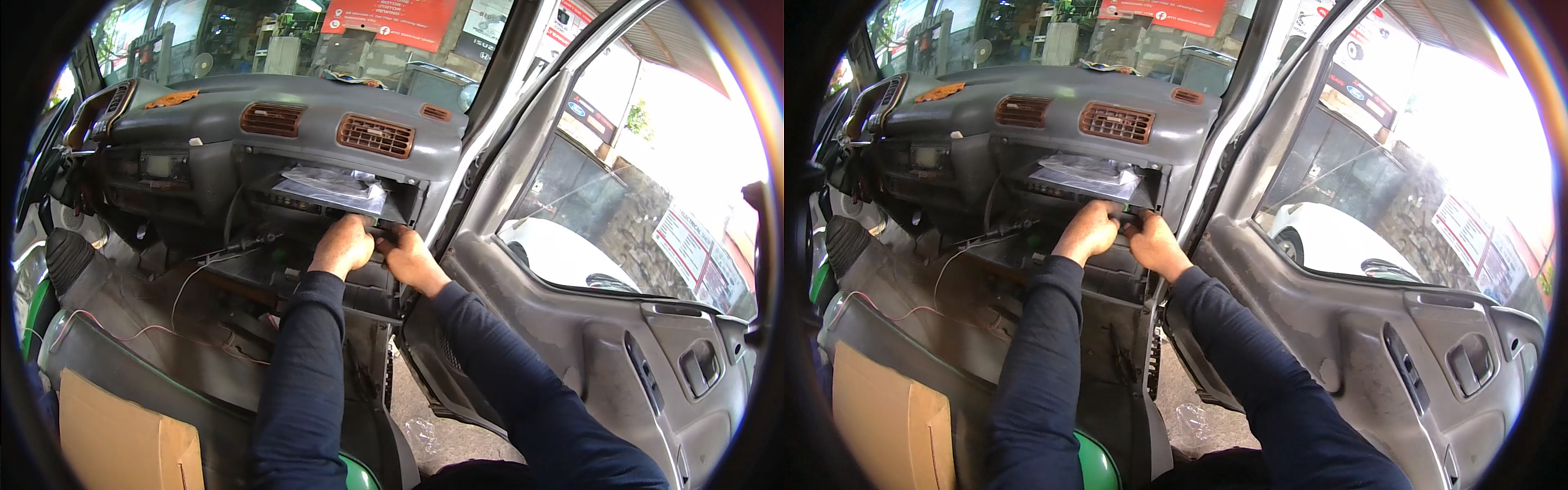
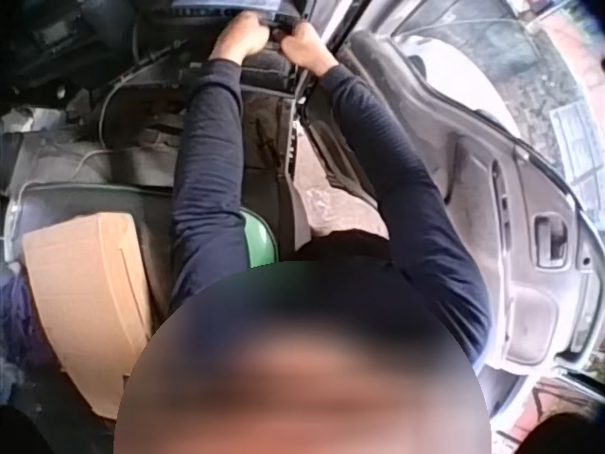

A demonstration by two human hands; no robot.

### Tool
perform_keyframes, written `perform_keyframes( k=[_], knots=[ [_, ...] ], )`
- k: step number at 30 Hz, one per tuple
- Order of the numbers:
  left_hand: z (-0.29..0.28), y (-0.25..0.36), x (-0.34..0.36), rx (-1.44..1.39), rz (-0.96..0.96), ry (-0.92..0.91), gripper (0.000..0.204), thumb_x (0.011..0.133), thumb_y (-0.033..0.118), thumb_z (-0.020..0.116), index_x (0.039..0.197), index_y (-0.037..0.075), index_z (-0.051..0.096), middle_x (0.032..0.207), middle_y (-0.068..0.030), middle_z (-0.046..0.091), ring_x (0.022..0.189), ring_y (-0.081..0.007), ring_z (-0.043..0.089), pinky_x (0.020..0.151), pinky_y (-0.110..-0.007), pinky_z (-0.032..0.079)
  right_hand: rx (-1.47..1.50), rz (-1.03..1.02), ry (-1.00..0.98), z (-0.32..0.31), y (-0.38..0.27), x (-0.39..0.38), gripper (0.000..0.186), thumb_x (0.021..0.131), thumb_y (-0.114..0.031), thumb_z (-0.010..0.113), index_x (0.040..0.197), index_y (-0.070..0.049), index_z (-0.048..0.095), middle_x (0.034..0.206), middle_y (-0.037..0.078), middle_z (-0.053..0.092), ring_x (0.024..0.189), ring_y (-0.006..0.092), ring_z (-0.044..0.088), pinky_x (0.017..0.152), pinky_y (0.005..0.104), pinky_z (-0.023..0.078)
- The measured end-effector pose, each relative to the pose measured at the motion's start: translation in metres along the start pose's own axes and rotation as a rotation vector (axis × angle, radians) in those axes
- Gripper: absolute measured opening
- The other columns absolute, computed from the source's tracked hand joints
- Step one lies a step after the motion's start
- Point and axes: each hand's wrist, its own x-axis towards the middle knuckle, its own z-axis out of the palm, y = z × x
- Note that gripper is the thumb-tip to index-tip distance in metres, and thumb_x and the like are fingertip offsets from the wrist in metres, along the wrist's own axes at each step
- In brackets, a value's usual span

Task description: The person works on the dashboard area of a car, using pliers and a screwdriver to manipulate wires and components inside the glove compartment. The person repeatedly adjusts and secures wiring and small parts within the dashboard cavity.

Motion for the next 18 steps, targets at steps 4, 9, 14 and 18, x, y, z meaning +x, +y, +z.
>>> perform_keyframes(
  k=[4, 9, 14, 18],
  knots=[
    [0.006, 0.015, -0.004, 0.041, -0.153, -0.006, 0.046, 0.088, 0.016, 0.061, 0.132, 0.003, 0.067, 0.132, -0.0261, 0.065, 0.127, -0.0374, 0.062, 0.108, -0.045, 0.049, 0.045, -0.098, 0.017, 0.010, 0.012, 0.008, 0.047, 0.095, -0.016, 0.060, 0.131, 0.014, 0.057, 0.115, 0.038, 0.067, 0.114, 0.0466, 0.066, 0.097, 0.0447, 0.051],
    [0.021, 0.012, -0.008, -0.138, -0.136, 0.037, 0.054, 0.087, 0.013, 0.056, 0.139, -0.001, 0.059, 0.134, -0.0297, 0.063, 0.130, -0.0409, 0.059, 0.110, -0.045, 0.046, 0.129, -0.050, 0.052, 0.014, 0.018, 0.005, 0.044, 0.095, -0.010, 0.056, 0.134, 0.012, 0.057, 0.114, 0.030, 0.072, 0.113, 0.0320, 0.069, 0.099, 0.0393, 0.051],
    [0.034, 0.019, -0.003, -0.463, -0.275, -0.022, 0.061, 0.089, 0.004, 0.047, 0.149, -0.002, 0.051, 0.138, -0.0232, 0.063, 0.115, -0.0300, 0.064, 0.101, -0.035, 0.049, 0.386, 0.131, -0.055, 0.008, 0.013, 0.001, 0.054, 0.088, 0.001, 0.050, 0.140, 0.015, 0.051, 0.099, 0.027, 0.073, 0.077, 0.0256, 0.072, 0.070, 0.0345, 0.057],
    [0.021, 0.025, -0.013, -0.623, -0.288, 0.005, 0.066, 0.083, 0.003, 0.050, 0.149, -0.006, 0.050, 0.138, -0.0250, 0.063, 0.120, -0.0290, 0.063, 0.101, -0.034, 0.048, 0.450, 0.114, -0.065, 0.018, 0.012, -0.001, 0.062, 0.088, 0.003, 0.048, 0.149, 0.014, 0.044, 0.108, 0.027, 0.072, 0.073, 0.0224, 0.070, 0.070, 0.0344, 0.057]
  ],
)
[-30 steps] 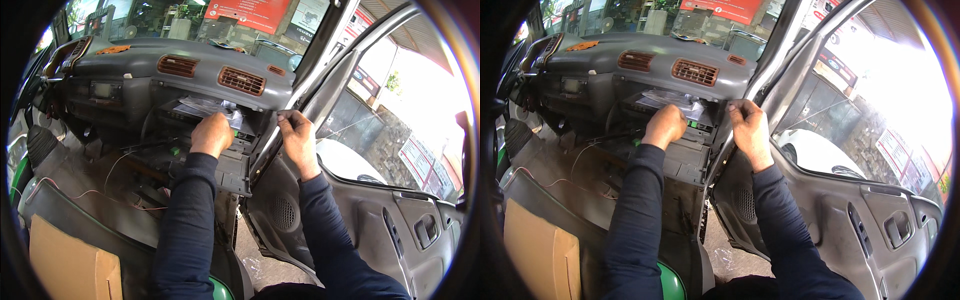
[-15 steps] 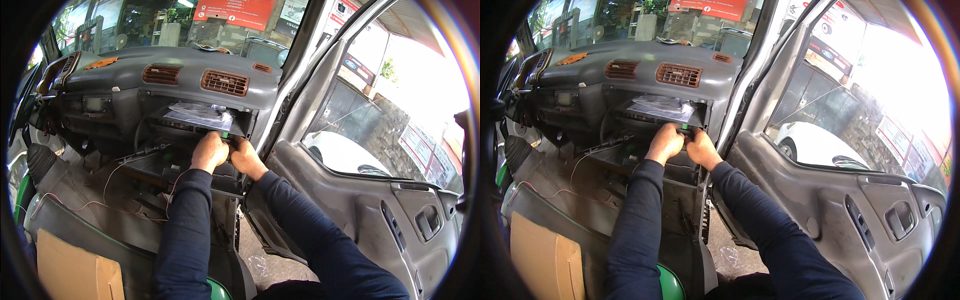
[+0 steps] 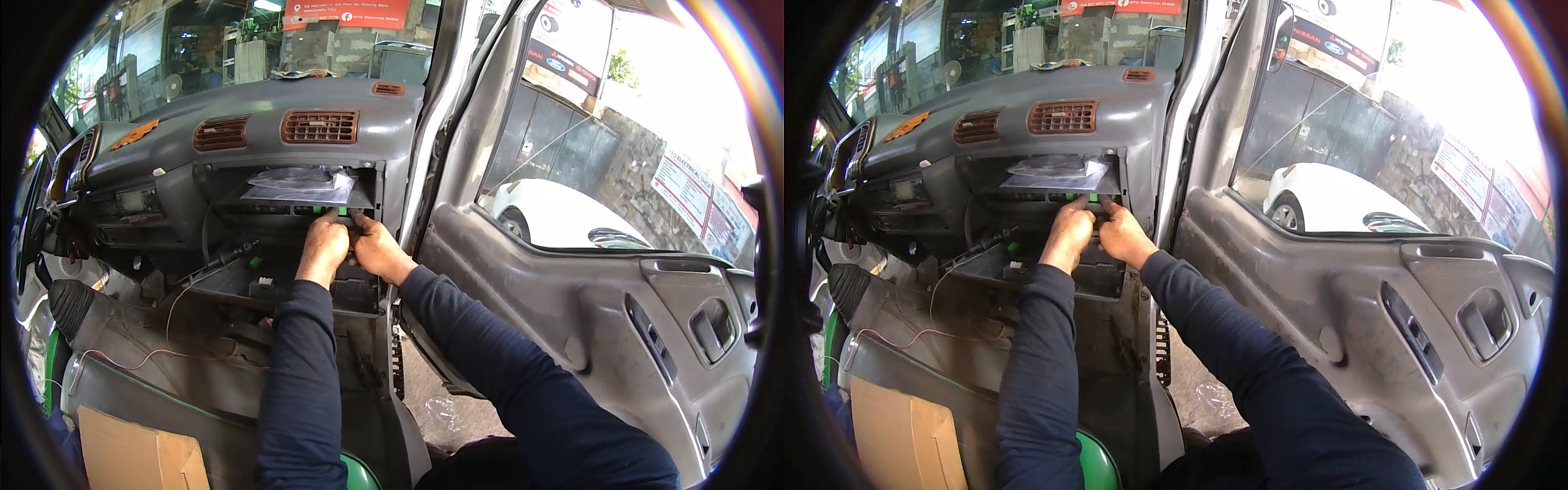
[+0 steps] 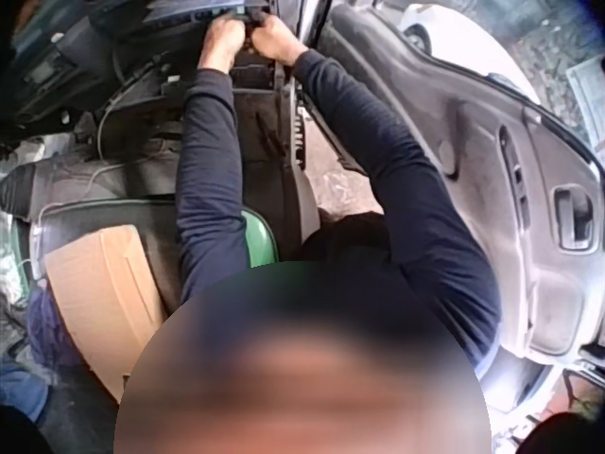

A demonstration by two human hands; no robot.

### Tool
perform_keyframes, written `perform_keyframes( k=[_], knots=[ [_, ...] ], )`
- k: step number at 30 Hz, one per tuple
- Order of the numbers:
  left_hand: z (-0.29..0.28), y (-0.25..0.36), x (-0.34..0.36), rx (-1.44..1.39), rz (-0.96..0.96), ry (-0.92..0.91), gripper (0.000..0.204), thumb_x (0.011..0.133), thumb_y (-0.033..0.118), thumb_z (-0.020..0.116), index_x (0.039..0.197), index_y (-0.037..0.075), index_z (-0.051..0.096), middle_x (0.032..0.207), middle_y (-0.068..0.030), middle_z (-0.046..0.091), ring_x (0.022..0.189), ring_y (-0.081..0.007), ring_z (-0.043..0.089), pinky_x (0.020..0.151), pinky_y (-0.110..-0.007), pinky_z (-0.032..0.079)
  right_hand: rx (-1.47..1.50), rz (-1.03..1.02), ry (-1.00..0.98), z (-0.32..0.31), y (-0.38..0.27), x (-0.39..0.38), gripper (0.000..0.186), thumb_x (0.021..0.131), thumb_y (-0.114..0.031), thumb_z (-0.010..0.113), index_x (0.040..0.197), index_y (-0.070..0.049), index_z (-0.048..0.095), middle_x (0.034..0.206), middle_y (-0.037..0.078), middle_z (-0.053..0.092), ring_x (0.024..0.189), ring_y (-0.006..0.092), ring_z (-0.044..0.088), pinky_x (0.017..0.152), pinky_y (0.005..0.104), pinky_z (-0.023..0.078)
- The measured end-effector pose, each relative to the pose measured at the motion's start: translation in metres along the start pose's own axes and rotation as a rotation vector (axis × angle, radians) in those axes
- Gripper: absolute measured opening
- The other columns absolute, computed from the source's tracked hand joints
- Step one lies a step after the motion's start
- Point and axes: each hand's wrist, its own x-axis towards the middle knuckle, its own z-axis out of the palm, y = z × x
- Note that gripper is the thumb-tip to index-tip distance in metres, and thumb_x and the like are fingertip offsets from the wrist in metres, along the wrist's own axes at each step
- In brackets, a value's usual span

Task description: The person works on the dashboard area of a car, using pliers and a screwdriver to manipulate wires and components inside the glove compartment. The person repeatedly adjusts and secures wiring and small parts within the dashboard cavity.

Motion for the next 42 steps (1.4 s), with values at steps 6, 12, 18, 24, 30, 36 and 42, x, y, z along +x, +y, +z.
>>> perform_keyframes(
  k=[6, 12, 18, 24, 30, 36, 42],
  knots=[
    [-0.006, -0.002, 0.001, 0.042, 0.108, 0.039, 0.051, 0.079, 0.003, 0.051, 0.126, -0.008, 0.067, 0.110, -0.0193, 0.072, 0.098, -0.0246, 0.067, 0.085, -0.036, 0.052, 0.032, -0.107, 0.038, 0.012, 0.007, -0.004, 0.054, 0.104, -0.006, 0.053, 0.155, 0.003, 0.042, 0.110, 0.010, 0.071, 0.075, 0.0104, 0.060, 0.067, 0.0273, 0.052],
    [-0.010, -0.023, 0.021, 0.221, 0.285, 0.030, 0.030, 0.088, 0.013, 0.050, 0.099, -0.005, 0.071, 0.104, -0.0283, 0.071, 0.093, -0.0436, 0.069, 0.086, -0.048, 0.055, 0.144, -0.070, 0.040, 0.011, 0.001, -0.009, 0.047, 0.104, -0.008, 0.058, 0.150, 0.000, 0.052, 0.122, 0.009, 0.071, 0.103, 0.0106, 0.061, 0.089, 0.0244, 0.051],
    [-0.011, -0.023, 0.026, 0.130, 0.240, 0.014, 0.032, 0.086, 0.013, 0.051, 0.101, -0.005, 0.073, 0.104, -0.0260, 0.073, 0.097, -0.0455, 0.069, 0.088, -0.048, 0.054, -0.010, -0.158, 0.040, 0.007, 0.011, -0.002, 0.047, 0.101, -0.002, 0.056, 0.146, 0.008, 0.052, 0.126, 0.018, 0.070, 0.118, 0.0183, 0.063, 0.105, 0.0307, 0.048],
    [-0.010, -0.017, 0.015, 0.207, 0.272, 0.093, 0.035, 0.085, 0.016, 0.055, 0.107, -0.005, 0.071, 0.102, -0.0315, 0.071, 0.098, -0.0433, 0.069, 0.092, -0.044, 0.052, 0.076, -0.151, 0.038, 0.008, 0.016, -0.002, 0.043, 0.102, -0.003, 0.055, 0.143, 0.009, 0.054, 0.129, 0.018, 0.070, 0.118, 0.0183, 0.063, 0.104, 0.0313, 0.050],
    [-0.010, -0.019, 0.021, 0.135, 0.254, 0.030, 0.035, 0.084, 0.014, 0.053, 0.108, -0.005, 0.072, 0.102, -0.0306, 0.071, 0.098, -0.0451, 0.069, 0.089, -0.046, 0.053, 0.062, -0.239, 0.084, 0.010, 0.020, 0.000, 0.040, 0.101, -0.003, 0.054, 0.139, 0.009, 0.058, 0.114, 0.017, 0.073, 0.107, 0.0161, 0.065, 0.097, 0.0314, 0.051],
    [-0.014, -0.026, 0.023, 0.103, 0.229, 0.016, 0.037, 0.084, 0.013, 0.052, 0.111, -0.005, 0.071, 0.105, -0.0305, 0.072, 0.103, -0.0424, 0.069, 0.093, -0.044, 0.052, 0.094, -0.260, 0.059, 0.012, 0.019, -0.003, 0.043, 0.102, 0.000, 0.048, 0.143, 0.009, 0.054, 0.112, 0.015, 0.073, 0.096, 0.0156, 0.066, 0.089, 0.0296, 0.055],
    [-0.012, -0.024, 0.025, 0.060, 0.184, -0.015, 0.039, 0.083, 0.010, 0.053, 0.113, -0.006, 0.071, 0.104, -0.0277, 0.074, 0.097, -0.0346, 0.071, 0.089, -0.041, 0.053, 0.192, -0.103, 0.058, 0.004, 0.015, -0.004, 0.042, 0.102, -0.004, 0.057, 0.143, 0.004, 0.057, 0.118, 0.009, 0.072, 0.102, 0.0118, 0.063, 0.086, 0.0269, 0.052]
  ],
)
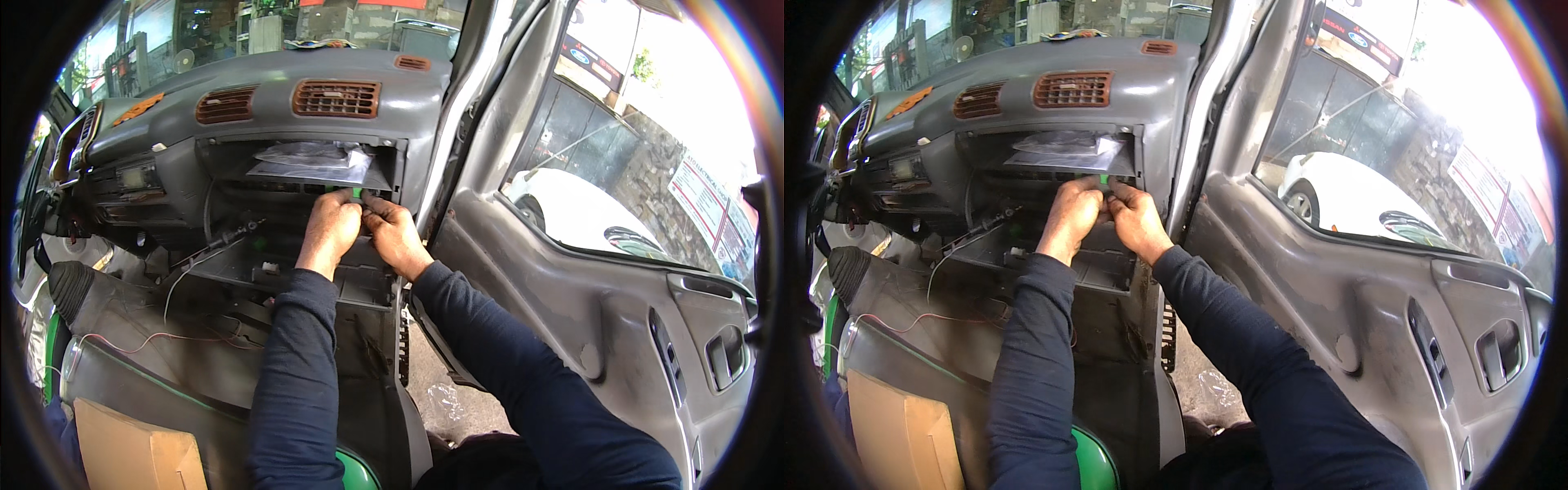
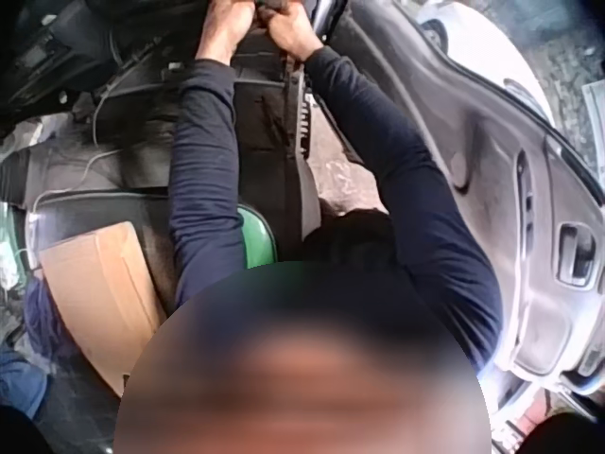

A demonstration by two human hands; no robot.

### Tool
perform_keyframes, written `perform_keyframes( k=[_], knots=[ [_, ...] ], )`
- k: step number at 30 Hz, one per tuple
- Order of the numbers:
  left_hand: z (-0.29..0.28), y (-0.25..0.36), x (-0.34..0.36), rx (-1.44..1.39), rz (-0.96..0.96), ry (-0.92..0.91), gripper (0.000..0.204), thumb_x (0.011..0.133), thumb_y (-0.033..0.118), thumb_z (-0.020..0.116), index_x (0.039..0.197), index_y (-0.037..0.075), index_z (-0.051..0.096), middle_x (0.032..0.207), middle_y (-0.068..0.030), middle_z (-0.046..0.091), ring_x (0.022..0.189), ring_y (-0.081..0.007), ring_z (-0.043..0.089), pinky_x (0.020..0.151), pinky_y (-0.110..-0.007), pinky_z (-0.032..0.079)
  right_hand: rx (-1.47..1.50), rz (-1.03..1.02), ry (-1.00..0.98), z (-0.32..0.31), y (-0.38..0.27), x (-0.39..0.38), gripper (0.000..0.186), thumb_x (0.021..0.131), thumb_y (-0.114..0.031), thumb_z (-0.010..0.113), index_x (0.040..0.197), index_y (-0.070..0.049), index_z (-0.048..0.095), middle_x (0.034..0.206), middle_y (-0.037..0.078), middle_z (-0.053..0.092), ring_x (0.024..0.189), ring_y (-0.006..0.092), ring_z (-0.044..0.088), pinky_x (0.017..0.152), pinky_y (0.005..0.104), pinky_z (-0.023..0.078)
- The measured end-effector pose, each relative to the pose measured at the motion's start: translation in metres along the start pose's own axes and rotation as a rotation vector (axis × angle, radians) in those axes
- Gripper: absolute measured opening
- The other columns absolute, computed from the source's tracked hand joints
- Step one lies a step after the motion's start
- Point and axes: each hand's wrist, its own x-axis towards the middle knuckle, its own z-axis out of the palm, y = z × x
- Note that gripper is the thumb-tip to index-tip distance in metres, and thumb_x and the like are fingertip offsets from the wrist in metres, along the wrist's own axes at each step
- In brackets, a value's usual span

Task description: The person works on the dashboard area of a car, using pliers and a screwdriver to manipulate wires and components inside the glove compartment. The person repeatedly adjusts and secures wiring and small parts within the dashboard cavity.

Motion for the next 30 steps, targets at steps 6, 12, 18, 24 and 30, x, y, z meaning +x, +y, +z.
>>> perform_keyframes(
  k=[6, 12, 18, 24, 30],
  knots=[
    [-0.014, 0.007, -0.002, 0.022, 0.130, -0.016, 0.037, 0.084, 0.004, 0.049, 0.108, 0.000, 0.076, 0.080, -0.0053, 0.066, 0.067, -0.0135, 0.056, 0.060, -0.032, 0.047, -0.500, -0.079, 0.418, 0.027, -0.008, 0.025, 0.028, 0.093, -0.018, 0.072, 0.096, 0.010, 0.076, 0.083, 0.023, 0.076, 0.078, 0.0234, 0.074, 0.075, 0.0361, 0.056],
    [-0.028, 0.009, 0.000, -0.203, -0.321, -0.050, 0.026, 0.092, 0.015, 0.054, 0.099, -0.003, 0.070, 0.076, -0.0071, 0.061, 0.064, -0.0214, 0.051, 0.060, -0.038, 0.041, -0.501, 0.070, 0.600, 0.046, -0.027, 0.020, 0.046, 0.081, -0.032, 0.084, 0.093, 0.011, 0.074, 0.100, 0.034, 0.072, 0.101, 0.0458, 0.072, 0.090, 0.0465, 0.056],
    [-0.048, 0.019, -0.005, -0.199, -0.349, 0.090, 0.023, 0.093, 0.014, 0.050, 0.099, 0.003, 0.069, 0.063, 0.0026, 0.043, 0.048, -0.0091, 0.033, 0.043, -0.028, 0.025, -0.641, 0.193, 0.614, 0.053, -0.042, 0.019, 0.052, 0.079, -0.040, 0.088, 0.098, 0.007, 0.076, 0.105, 0.030, 0.074, 0.104, 0.0436, 0.073, 0.093, 0.0457, 0.057],
    [-0.047, 0.004, 0.005, -0.093, -0.201, 0.066, 0.017, 0.090, 0.012, 0.052, 0.090, 0.005, 0.068, 0.062, 0.0024, 0.042, 0.050, -0.0092, 0.034, 0.044, -0.029, 0.026, -0.630, 0.248, 0.670, 0.061, -0.041, 0.022, 0.049, 0.081, -0.039, 0.088, 0.099, 0.005, 0.075, 0.107, 0.029, 0.074, 0.105, 0.0410, 0.073, 0.094, 0.0454, 0.057],
    [-0.045, -0.008, 0.010, 0.047, -0.136, 0.103, 0.024, 0.090, 0.011, 0.050, 0.093, -0.007, 0.066, 0.088, -0.0231, 0.061, 0.082, -0.0311, 0.058, 0.073, -0.040, 0.044, -0.605, 0.184, 0.735, 0.065, -0.032, 0.024, 0.047, 0.081, -0.035, 0.088, 0.099, 0.007, 0.074, 0.105, 0.031, 0.073, 0.104, 0.0440, 0.073, 0.094, 0.0465, 0.056]
  ],
)
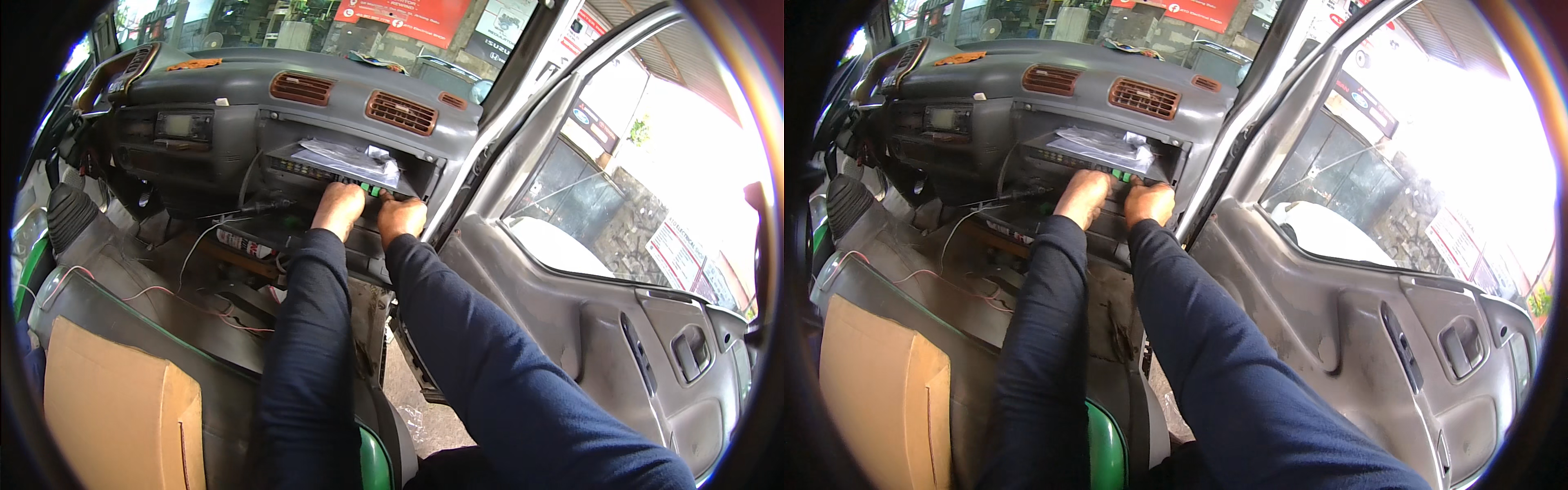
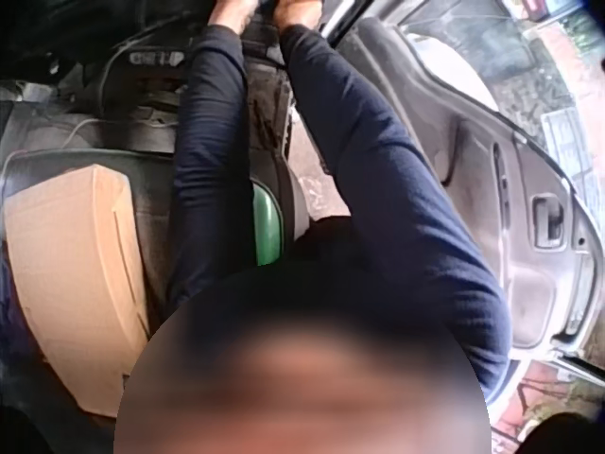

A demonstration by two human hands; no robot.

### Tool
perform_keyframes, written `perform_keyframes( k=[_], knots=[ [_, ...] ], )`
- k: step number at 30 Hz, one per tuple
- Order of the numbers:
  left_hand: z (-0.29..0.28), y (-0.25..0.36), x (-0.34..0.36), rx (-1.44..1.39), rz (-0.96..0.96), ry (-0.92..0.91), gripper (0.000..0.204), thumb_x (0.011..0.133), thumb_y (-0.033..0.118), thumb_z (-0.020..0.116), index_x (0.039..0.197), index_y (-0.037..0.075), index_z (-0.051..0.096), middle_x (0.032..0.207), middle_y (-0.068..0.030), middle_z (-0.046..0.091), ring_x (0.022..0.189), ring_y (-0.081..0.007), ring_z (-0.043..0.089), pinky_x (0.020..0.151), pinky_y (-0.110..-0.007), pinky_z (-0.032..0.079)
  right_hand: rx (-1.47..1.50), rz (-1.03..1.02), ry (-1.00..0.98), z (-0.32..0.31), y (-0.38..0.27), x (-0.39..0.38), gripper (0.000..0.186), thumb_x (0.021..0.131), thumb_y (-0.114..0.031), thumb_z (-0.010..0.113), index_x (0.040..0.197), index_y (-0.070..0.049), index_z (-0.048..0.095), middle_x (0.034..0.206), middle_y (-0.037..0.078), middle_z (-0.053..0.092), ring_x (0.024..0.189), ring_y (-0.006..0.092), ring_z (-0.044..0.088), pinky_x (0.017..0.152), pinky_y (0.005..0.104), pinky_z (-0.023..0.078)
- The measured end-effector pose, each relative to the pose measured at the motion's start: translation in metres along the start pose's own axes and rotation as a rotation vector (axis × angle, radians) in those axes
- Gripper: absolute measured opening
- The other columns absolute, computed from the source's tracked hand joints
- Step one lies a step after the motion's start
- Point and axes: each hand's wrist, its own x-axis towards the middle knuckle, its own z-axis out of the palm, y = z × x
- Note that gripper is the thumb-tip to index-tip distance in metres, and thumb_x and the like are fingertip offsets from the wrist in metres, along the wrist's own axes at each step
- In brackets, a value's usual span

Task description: The person works on the dashboard area of a car, using pliers and a screwdriver to manipulate wires and components inside the glove compartment. The person repeatedly adjusts and secures wiring and small parts within the dashboard cavity.

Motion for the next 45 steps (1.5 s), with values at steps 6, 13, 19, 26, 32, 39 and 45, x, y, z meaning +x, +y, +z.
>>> perform_keyframes(
  k=[6, 13, 19, 26, 32, 39, 45],
  knots=[
    [0.003, 0.006, -0.010, -0.157, -0.091, 0.056, 0.039, 0.087, 0.015, 0.056, 0.105, -0.017, 0.066, 0.108, -0.0393, 0.067, 0.105, -0.0435, 0.069, 0.092, -0.045, 0.051, -0.004, 0.000, 0.015, -0.001, -0.005, -0.007, 0.045, 0.082, -0.031, 0.086, 0.103, 0.007, 0.074, 0.111, 0.031, 0.072, 0.108, 0.0446, 0.071, 0.096, 0.0469, 0.055],
    [0.017, -0.004, 0.000, -0.070, 0.216, 0.002, 0.024, 0.084, 0.010, 0.059, 0.094, -0.006, 0.073, 0.082, -0.0113, 0.071, 0.079, -0.0195, 0.062, 0.077, -0.037, 0.050, 0.025, 0.050, 0.009, 0.006, -0.004, 0.003, 0.045, 0.080, -0.026, 0.084, 0.107, 0.008, 0.074, 0.112, 0.032, 0.072, 0.109, 0.0440, 0.071, 0.097, 0.0455, 0.055],
    [0.032, 0.010, -0.016, 0.301, 0.247, 0.148, 0.029, 0.092, 0.022, 0.062, 0.113, 0.008, 0.076, 0.118, -0.0195, 0.073, 0.111, -0.0380, 0.069, 0.098, -0.045, 0.054, 0.333, -0.179, -0.279, 0.003, 0.042, 0.033, 0.030, 0.087, -0.017, 0.071, 0.102, 0.010, 0.074, 0.094, 0.027, 0.076, 0.085, 0.0325, 0.074, 0.080, 0.0398, 0.057],
    [0.043, 0.039, -0.049, 0.443, 0.112, 0.239, 0.029, 0.092, 0.030, 0.072, 0.113, 0.010, 0.076, 0.117, -0.0164, 0.075, 0.112, -0.0343, 0.071, 0.096, -0.045, 0.057, 0.390, -0.147, -0.693, -0.056, 0.064, 0.028, 0.027, 0.101, -0.006, 0.059, 0.126, 0.004, 0.067, 0.084, 0.006, 0.071, 0.063, 0.0123, 0.064, 0.057, 0.0256, 0.052],
    [0.062, 0.052, -0.047, 0.501, -0.016, 0.321, 0.033, 0.088, 0.030, 0.078, 0.111, 0.007, 0.076, 0.120, -0.0192, 0.072, 0.111, -0.0374, 0.070, 0.094, -0.047, 0.058, 0.245, -0.655, -0.430, -0.146, 0.014, 0.025, 0.020, 0.099, -0.010, 0.062, 0.111, 0.003, 0.073, 0.075, 0.006, 0.068, 0.071, 0.0109, 0.063, 0.067, 0.0319, 0.053],
    [0.088, 0.051, -0.043, 0.414, -0.012, 0.477, 0.038, 0.084, 0.027, 0.081, 0.109, -0.001, 0.075, 0.113, -0.0260, 0.073, 0.111, -0.0433, 0.069, 0.094, -0.049, 0.054, 0.262, -1.212, 0.004, -0.165, -0.100, 0.097, 0.019, 0.092, -0.017, 0.065, 0.097, 0.000, 0.070, 0.088, 0.021, 0.070, 0.084, 0.0402, 0.070, 0.077, 0.0429, 0.055],
    [0.101, 0.048, -0.036, 0.590, -0.076, 0.578, 0.041, 0.080, 0.036, 0.084, 0.097, 0.000, 0.075, 0.105, -0.0256, 0.074, 0.102, -0.0435, 0.071, 0.086, -0.051, 0.058, 0.040, -1.281, 0.035, -0.123, -0.159, 0.147, 0.033, 0.093, -0.031, 0.063, 0.105, -0.003, 0.075, 0.107, 0.018, 0.072, 0.107, 0.0379, 0.067, 0.096, 0.0488, 0.054]
  ],
)
